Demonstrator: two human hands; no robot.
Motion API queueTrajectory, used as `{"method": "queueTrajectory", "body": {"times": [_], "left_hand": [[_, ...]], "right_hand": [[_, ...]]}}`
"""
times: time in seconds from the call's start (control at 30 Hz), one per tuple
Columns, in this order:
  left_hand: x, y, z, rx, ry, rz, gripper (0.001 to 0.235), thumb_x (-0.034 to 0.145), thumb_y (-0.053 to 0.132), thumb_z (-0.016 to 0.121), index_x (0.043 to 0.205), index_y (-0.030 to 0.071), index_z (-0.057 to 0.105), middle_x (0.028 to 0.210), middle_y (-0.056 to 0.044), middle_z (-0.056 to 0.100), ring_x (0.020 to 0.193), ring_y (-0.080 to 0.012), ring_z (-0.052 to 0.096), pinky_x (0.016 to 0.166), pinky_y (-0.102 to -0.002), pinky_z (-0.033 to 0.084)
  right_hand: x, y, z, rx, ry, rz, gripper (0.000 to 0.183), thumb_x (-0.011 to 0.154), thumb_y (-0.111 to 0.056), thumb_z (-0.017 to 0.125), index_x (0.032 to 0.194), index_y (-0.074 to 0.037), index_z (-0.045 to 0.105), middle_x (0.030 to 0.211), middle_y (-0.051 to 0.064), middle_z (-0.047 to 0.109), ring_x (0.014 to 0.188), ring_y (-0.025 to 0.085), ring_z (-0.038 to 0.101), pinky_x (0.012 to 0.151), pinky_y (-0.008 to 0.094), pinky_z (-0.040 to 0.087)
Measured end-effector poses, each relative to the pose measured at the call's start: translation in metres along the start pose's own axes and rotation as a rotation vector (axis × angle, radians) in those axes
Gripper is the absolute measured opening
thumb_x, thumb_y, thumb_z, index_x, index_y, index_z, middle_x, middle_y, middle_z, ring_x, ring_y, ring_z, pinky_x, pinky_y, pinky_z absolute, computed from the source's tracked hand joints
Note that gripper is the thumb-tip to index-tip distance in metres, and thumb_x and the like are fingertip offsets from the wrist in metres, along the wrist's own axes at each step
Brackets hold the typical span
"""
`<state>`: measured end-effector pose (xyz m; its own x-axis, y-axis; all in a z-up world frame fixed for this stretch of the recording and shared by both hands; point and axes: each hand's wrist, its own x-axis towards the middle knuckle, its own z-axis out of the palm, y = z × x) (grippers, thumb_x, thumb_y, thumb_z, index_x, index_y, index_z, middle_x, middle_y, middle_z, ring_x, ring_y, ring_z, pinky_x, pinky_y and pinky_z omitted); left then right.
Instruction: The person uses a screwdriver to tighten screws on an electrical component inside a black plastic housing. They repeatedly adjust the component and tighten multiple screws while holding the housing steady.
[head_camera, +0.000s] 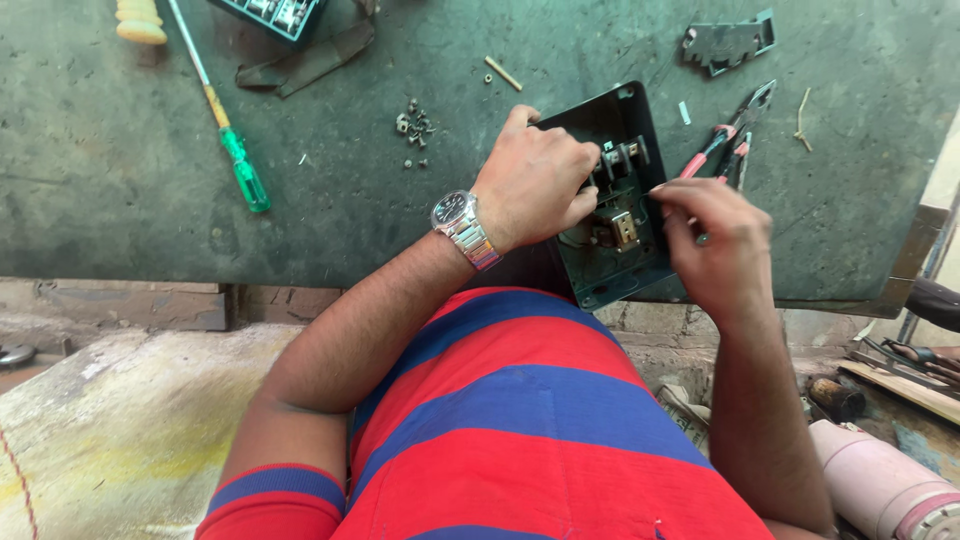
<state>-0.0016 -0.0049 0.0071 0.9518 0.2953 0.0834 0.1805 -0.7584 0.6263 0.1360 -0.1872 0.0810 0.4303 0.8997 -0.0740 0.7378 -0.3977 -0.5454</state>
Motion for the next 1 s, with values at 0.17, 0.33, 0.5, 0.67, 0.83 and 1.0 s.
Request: {"method": "queueTrajectory", "body": {"times": [0.17, 0.33, 0.5, 0.67, 0.83, 1.0], "left_hand": [[-0.001, 0.000, 0.001, -0.009, -0.018, -0.007, 0.022, 0.082, 0.032, 0.072, 0.078, 0.011, 0.070, 0.069, -0.010, 0.069, 0.074, -0.0302, 0.070, 0.095, -0.053, 0.043], [-0.002, 0.001, 0.000, -0.027, -0.017, -0.012, 0.020, 0.081, 0.031, 0.072, 0.079, 0.011, 0.070, 0.071, -0.010, 0.070, 0.075, -0.0301, 0.070, 0.097, -0.054, 0.042], [-0.002, 0.000, -0.001, -0.054, -0.028, -0.026, 0.020, 0.082, 0.030, 0.071, 0.080, 0.011, 0.070, 0.070, -0.009, 0.070, 0.074, -0.0298, 0.070, 0.099, -0.055, 0.041], [-0.001, 0.000, -0.002, -0.071, -0.025, -0.044, 0.019, 0.082, 0.030, 0.071, 0.080, 0.011, 0.070, 0.071, -0.010, 0.070, 0.074, -0.0293, 0.070, 0.100, -0.055, 0.041], [-0.002, -0.001, 0.000, -0.092, -0.011, -0.030, 0.019, 0.082, 0.029, 0.071, 0.080, 0.010, 0.069, 0.070, -0.010, 0.070, 0.072, -0.0297, 0.070, 0.098, -0.055, 0.042], [-0.003, 0.001, -0.002, -0.082, -0.006, -0.032, 0.018, 0.081, 0.028, 0.071, 0.081, 0.010, 0.069, 0.072, -0.009, 0.070, 0.073, -0.0294, 0.070, 0.100, -0.054, 0.041]], "right_hand": [[0.012, 0.012, 0.002, -0.187, -0.173, -0.199, 0.022, 0.092, 0.000, 0.067, 0.113, -0.006, 0.072, 0.120, 0.008, 0.073, 0.096, 0.031, 0.073, 0.081, 0.040, 0.059], [0.025, 0.023, 0.005, -0.362, -0.292, -0.250, 0.024, 0.089, -0.008, 0.069, 0.113, -0.010, 0.074, 0.120, 0.006, 0.072, 0.087, 0.030, 0.072, 0.073, 0.041, 0.058], [0.037, 0.029, 0.002, -0.443, -0.429, -0.261, 0.030, 0.086, -0.008, 0.068, 0.116, -0.013, 0.073, 0.109, 0.005, 0.072, 0.082, 0.028, 0.072, 0.069, 0.041, 0.058], [0.043, 0.024, 0.001, -0.418, -0.496, -0.272, 0.041, 0.080, -0.003, 0.064, 0.118, -0.013, 0.072, 0.108, 0.005, 0.072, 0.079, 0.029, 0.072, 0.067, 0.042, 0.057], [0.046, 0.020, -0.001, -0.440, -0.538, -0.233, 0.039, 0.080, -0.005, 0.064, 0.117, -0.013, 0.071, 0.105, 0.007, 0.072, 0.080, 0.030, 0.072, 0.068, 0.043, 0.057], [0.045, 0.014, 0.000, -0.449, -0.488, -0.221, 0.029, 0.085, -0.009, 0.067, 0.114, -0.010, 0.071, 0.103, 0.008, 0.071, 0.081, 0.031, 0.071, 0.067, 0.043, 0.056]]}}
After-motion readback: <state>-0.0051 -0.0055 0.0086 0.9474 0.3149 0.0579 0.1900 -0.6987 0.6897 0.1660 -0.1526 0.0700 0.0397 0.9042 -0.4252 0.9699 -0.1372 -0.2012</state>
